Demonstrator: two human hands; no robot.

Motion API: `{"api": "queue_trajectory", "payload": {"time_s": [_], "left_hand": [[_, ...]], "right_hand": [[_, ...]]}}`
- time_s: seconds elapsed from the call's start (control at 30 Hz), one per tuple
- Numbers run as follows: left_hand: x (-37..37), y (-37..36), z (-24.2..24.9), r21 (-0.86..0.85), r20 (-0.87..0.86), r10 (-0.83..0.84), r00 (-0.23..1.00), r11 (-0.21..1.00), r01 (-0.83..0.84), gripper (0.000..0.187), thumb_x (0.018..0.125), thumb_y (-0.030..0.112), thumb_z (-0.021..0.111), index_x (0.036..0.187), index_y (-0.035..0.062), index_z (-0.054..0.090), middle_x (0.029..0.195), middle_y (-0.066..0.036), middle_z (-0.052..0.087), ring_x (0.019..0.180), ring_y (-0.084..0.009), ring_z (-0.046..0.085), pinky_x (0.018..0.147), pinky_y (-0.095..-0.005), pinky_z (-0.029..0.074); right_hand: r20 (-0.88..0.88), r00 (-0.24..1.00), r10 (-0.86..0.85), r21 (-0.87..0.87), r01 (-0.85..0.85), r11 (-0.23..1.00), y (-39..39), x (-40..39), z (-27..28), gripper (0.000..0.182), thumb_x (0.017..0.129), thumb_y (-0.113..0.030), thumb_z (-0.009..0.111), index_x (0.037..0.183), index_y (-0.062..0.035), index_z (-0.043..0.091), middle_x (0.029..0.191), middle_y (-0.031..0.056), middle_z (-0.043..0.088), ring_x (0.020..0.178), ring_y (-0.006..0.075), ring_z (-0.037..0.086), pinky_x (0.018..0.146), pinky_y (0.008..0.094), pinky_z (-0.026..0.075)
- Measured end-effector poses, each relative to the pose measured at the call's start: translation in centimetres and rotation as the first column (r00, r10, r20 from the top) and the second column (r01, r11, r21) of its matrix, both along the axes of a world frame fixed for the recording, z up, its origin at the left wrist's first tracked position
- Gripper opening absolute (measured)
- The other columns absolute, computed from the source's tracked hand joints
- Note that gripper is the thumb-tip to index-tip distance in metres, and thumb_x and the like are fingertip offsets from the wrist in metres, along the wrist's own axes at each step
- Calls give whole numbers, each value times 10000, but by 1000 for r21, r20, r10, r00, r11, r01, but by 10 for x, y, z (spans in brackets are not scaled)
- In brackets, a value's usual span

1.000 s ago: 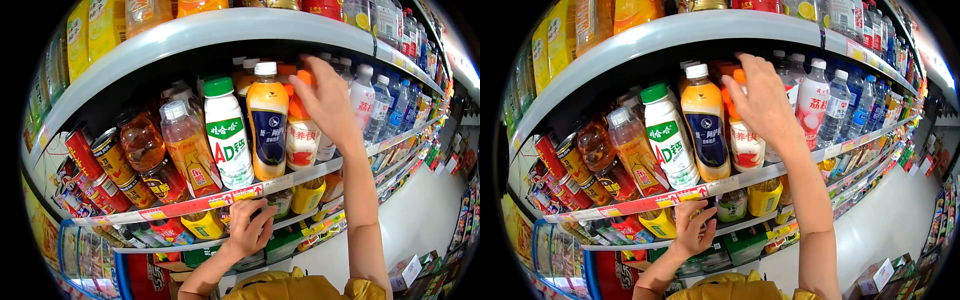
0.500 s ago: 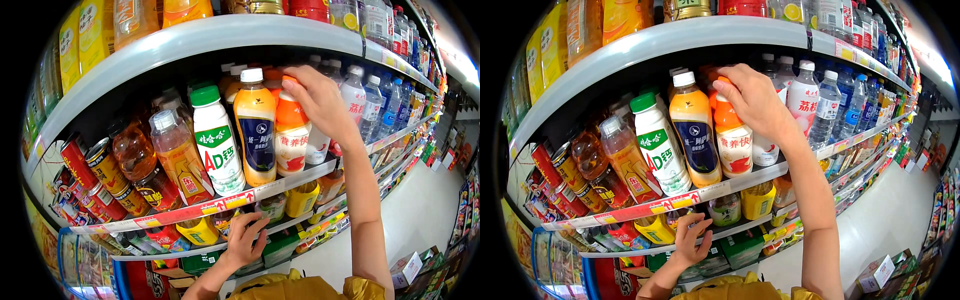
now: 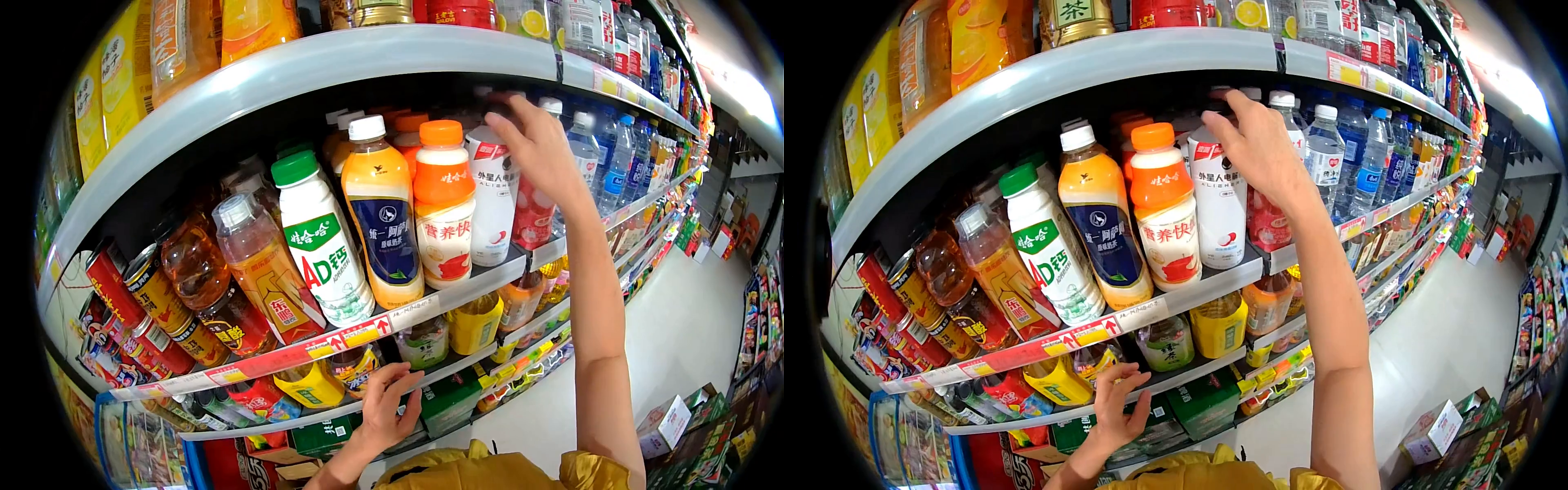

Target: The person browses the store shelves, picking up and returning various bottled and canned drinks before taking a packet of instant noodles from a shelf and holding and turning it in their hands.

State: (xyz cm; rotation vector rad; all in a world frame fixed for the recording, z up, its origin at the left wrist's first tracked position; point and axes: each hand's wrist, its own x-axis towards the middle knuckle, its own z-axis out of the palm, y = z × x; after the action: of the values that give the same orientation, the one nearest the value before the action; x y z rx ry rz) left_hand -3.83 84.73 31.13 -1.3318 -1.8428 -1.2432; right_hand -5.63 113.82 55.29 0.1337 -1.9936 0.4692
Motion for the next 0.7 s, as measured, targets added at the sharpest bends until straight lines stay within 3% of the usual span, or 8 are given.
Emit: {"api": "queue_trajectory", "payload": {"time_s": [0.07,0.1,0.2,0.23,0.37,0.5,0.63,0.7], "left_hand": [[2,2,-5,5,35,-20,999,1000,19,363,728,-72,688,1078,9,638,1124,-176,545,846,-273,591,726,-337,501],[3,2,-6,-4,42,-21,999,1000,21,352,728,-73,679,1070,0,637,1124,-179,541,861,-275,585,743,-338,494],[4,1,-6,-23,59,-21,998,999,23,329,731,-75,661,1054,-18,634,1125,-185,535,893,-281,574,777,-342,480],[5,1,-5,-23,62,-21,998,999,22,328,732,-75,661,1054,-19,633,1125,-185,535,894,-281,574,778,-342,480],[6,2,-4,-18,78,-18,997,1000,20,321,736,-75,657,1052,-22,632,1123,-189,539,900,-286,574,787,-344,479],[3,6,-6,-32,40,-27,999,999,28,329,757,-70,666,1079,-15,625,1139,-183,528,862,-277,584,764,-339,493],[-1,7,-9,-48,54,-45,998,998,48,349,766,-69,654,1108,-16,611,1155,-179,518,887,-288,577,784,-343,486],[-3,7,-11,-61,75,-20,997,998,25,328,763,-59,654,1087,-22,619,1138,-181,530,922,-299,567,816,-348,479]], "right_hand": [[40,999,24,-97,-20,995,-4,-3,-1,429,897,-287,593,1124,75,566,893,281,649,810,377,658,738,434,497],[183,983,33,-162,-3,987,-12,5,5,518,885,-363,608,1156,73,542,932,287,646,860,351,666,761,425,505],[109,994,22,-124,-9,992,-13,-4,-4,555,889,-379,598,1185,82,510,983,312,632,926,388,648,818,421,500],[45,999,-9,-2,9,1000,-7,-8,-7,606,894,-390,590,1236,90,451,1052,339,603,1016,423,613,875,428,484],[5,999,-34,197,32,980,4,-12,-14,697,895,-401,592,1311,89,320,1166,374,533,1093,462,560,922,439,464],[36,999,-27,255,17,967,5,-5,-11,648,907,-392,602,1248,93,341,1094,362,559,1042,460,577,893,429,474],[129,986,-107,309,62,949,12,0,-5,593,924,-456,568,1135,64,377,975,315,590,921,384,627,806,413,494],[132,986,-102,285,60,957,10,2,-7,666,927,-471,559,1240,81,358,960,302,599,909,361,640,807,398,501]]}}
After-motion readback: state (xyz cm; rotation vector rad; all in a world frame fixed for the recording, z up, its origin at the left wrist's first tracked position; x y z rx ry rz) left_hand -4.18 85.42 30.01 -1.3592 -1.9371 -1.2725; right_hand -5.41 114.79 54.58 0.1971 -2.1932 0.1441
